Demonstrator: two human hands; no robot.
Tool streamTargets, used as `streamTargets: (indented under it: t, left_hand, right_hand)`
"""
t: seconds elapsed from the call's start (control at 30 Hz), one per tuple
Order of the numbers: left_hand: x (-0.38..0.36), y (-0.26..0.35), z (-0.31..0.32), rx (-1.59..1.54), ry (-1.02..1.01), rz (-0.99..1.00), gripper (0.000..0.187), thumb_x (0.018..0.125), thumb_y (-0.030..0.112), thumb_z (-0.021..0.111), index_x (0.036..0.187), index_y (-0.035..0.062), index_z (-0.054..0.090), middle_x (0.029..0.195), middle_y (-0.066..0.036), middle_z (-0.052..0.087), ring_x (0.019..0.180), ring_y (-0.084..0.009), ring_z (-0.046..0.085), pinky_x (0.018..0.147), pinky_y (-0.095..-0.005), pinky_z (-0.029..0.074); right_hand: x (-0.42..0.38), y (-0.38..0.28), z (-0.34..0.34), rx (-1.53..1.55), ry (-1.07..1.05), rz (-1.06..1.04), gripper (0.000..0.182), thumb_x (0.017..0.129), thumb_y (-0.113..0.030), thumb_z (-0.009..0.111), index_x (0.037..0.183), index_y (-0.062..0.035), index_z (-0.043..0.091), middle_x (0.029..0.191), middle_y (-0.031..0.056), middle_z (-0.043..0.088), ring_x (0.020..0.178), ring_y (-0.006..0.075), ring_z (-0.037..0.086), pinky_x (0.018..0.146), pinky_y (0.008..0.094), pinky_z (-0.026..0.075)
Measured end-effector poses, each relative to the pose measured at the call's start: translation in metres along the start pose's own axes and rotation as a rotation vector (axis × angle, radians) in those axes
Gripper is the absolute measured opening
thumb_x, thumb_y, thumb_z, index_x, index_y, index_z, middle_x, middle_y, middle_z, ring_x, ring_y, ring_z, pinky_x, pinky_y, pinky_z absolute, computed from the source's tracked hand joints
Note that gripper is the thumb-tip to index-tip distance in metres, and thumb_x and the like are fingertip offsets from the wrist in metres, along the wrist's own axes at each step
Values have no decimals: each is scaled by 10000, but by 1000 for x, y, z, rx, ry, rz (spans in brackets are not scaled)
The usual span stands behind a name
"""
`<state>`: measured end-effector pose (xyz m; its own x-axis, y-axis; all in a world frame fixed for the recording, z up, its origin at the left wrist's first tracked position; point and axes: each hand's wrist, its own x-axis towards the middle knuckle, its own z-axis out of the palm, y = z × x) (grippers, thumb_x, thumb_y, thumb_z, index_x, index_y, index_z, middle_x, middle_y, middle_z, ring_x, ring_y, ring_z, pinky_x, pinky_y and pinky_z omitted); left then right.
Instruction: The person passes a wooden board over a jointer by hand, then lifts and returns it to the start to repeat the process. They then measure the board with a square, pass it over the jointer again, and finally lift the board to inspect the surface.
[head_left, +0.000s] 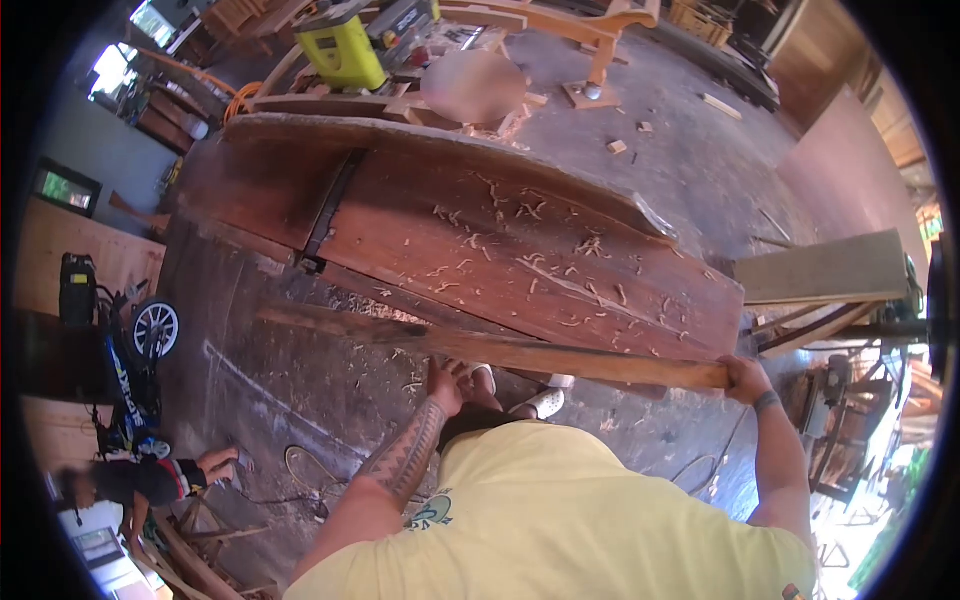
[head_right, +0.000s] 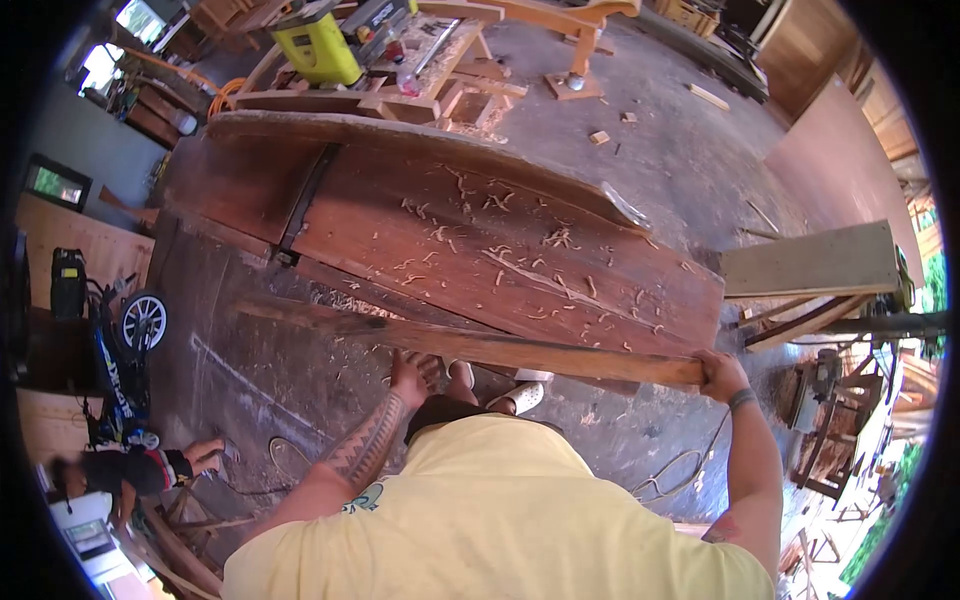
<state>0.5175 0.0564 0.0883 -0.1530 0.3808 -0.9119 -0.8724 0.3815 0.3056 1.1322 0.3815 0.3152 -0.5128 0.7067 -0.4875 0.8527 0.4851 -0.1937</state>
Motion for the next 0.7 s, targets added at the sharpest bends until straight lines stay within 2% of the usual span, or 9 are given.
streamTargets:
  t: [0.07,0.1,0.2,0.3,0.4,0.53,0.57,0.63,0.7]
  left_hand:
    - [-15,4,-26,344,-118,-78,706,1072,762,499,1383,152,674,1211,-37,742,900,-221,696,833,-411,530]
    - [-40,24,-26,740,-233,-66,665,1053,727,600,1301,121,719,1235,-62,741,936,-203,707,867,-409,550]
    - [-180,115,37,1507,-380,538,608,975,645,760,1222,89,747,1204,-84,736,1009,-237,712,971,-426,552]
    - [-174,156,59,1782,-317,1474,686,845,559,876,1309,79,717,1215,-112,737,1120,-286,702,1082,-453,508]
    - [-171,185,108,2095,-251,1625,787,780,551,893,1377,85,679,1216,-121,735,1207,-323,672,1144,-473,458]
    - [-121,170,111,2183,-550,904,522,798,308,831,1246,92,673,1142,-200,742,1031,-400,754,921,-522,599]
    - [-116,170,105,2087,-584,1010,436,780,225,794,1178,94,673,1082,-223,751,918,-420,773,788,-542,622]
    - [-111,167,101,2045,-608,999,426,777,226,798,1161,87,678,1039,-216,754,908,-421,774,785,-542,622]
    - [-108,166,101,2026,-615,986,416,775,228,800,1145,80,681,1000,-207,758,905,-417,775,782,-541,622]
  right_hand:
    - [0,6,-2,-6,-9,31,722,637,-85,879,1335,-187,723,1237,135,776,1226,395,697,1116,494,527]
    - [0,7,-1,-11,-8,49,734,628,-75,882,1335,-190,724,1257,116,776,1252,384,686,1145,492,505]
    - [2,12,4,-13,15,53,763,615,-61,894,1346,-196,724,1297,87,773,1292,372,666,1179,486,484]
    - [1,13,3,-59,-45,75,792,626,-57,914,1380,-204,719,1336,77,764,1327,362,647,1186,487,488]
    - [9,-17,-24,-180,-186,139,758,669,-137,953,1391,-194,731,1360,94,766,1327,362,660,1170,496,513]
    - [65,-30,-42,-420,-705,261,670,772,-357,960,1378,-150,760,1346,158,779,1265,386,715,1117,507,562]
    - [92,-50,-48,-450,-695,172,664,830,-486,908,1360,-109,770,1305,209,785,1214,409,742,1072,503,580]
    - [150,-124,-50,-75,-390,-19,574,913,-368,837,1405,-89,741,1295,227,779,1233,428,724,1056,502,573]
    - [212,-243,-49,61,-111,-398,689,949,-229,775,1603,-131,580,1500,231,666,1345,428,656,1131,501,539]
